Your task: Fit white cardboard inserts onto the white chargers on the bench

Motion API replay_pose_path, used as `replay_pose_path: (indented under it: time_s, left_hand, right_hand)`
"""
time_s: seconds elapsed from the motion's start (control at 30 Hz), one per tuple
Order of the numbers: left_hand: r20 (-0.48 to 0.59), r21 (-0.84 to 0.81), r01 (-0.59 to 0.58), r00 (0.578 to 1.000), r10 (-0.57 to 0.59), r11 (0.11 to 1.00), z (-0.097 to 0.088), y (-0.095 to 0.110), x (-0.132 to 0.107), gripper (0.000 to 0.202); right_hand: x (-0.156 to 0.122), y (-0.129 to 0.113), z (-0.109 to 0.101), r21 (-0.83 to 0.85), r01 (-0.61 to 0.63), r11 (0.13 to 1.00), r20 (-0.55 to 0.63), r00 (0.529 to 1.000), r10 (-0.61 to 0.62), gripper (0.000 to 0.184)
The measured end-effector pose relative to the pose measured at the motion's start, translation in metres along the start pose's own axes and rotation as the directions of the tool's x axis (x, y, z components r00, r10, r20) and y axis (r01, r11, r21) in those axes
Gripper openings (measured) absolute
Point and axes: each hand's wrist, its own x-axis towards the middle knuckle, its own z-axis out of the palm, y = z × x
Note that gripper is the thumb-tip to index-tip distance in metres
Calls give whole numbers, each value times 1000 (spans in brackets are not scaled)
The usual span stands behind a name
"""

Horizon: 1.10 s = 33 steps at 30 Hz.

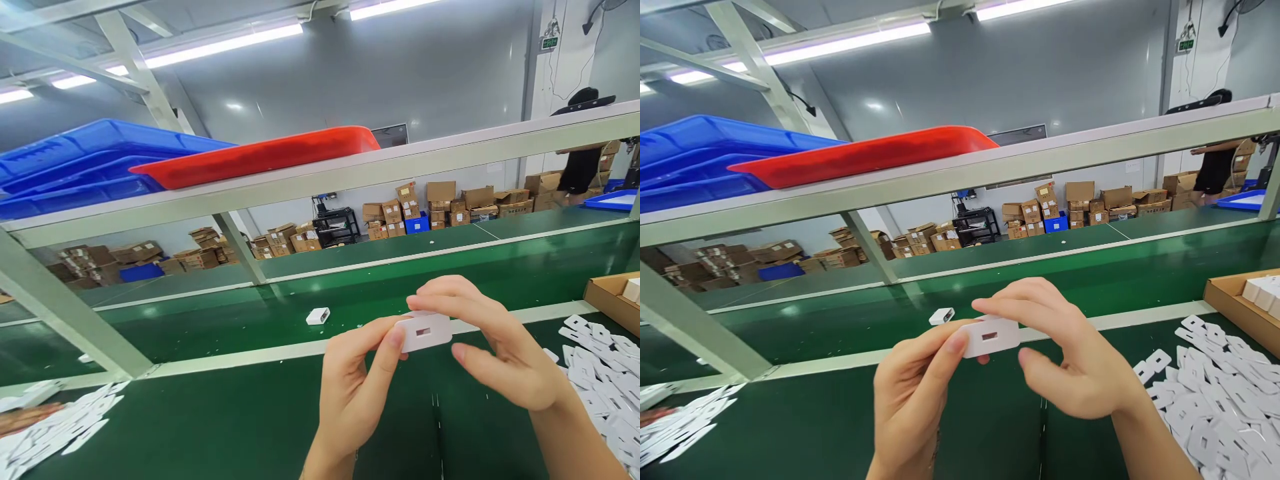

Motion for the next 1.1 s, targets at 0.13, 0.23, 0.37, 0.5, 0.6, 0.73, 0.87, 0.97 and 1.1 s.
replay_pose_path:
  time_s: [0.13, 0.23, 0.37, 0.5, 0.6, 0.73, 0.87, 0.97, 1.1]
  left_hand:
    - [18, -47, 41, 999, -40, 998, 1, -3, -1, 23]
    - [22, -150, 93, 996, -91, 984, 2, -8, -3, 25]
    - [31, -300, 116, 993, -112, 947, 2, -13, -4, 39]
    - [91, -224, 139, 988, -121, 965, 3, -6, 2, 26]
    - [84, -150, 158, 986, -147, 976, 6, -3, 4, 15]
    - [5, -247, 204, 978, -209, 947, 9, -8, -1, 40]
    - [-59, -300, 243, 960, -273, 922, 8, -17, -8, 51]
    - [-72, -301, 214, 967, -246, 929, 6, -19, -7, 54]
    - [14, -282, 169, 985, -172, 944, 6, -10, -1, 45]
  right_hand:
    - [4, 2, 7, -105, 21, 994, -66, 997, -28, 43]
    - [5, 4, 8, -135, 39, 990, -81, 995, -51, 29]
    - [5, 6, 7, -140, 53, 989, -59, 996, -62, 28]
    - [5, 6, 8, -149, 58, 987, -61, 996, -68, 28]
    - [5, 6, 9, -170, 70, 983, -52, 995, -80, 26]
    - [6, 6, 9, -210, 87, 974, -53, 994, -100, 25]
    - [6, 6, 9, -204, 93, 975, -57, 993, -107, 27]
    - [6, 6, 9, -195, 91, 977, -59, 993, -104, 28]
    - [6, 8, 10, -196, 92, 976, -64, 992, -106, 29]
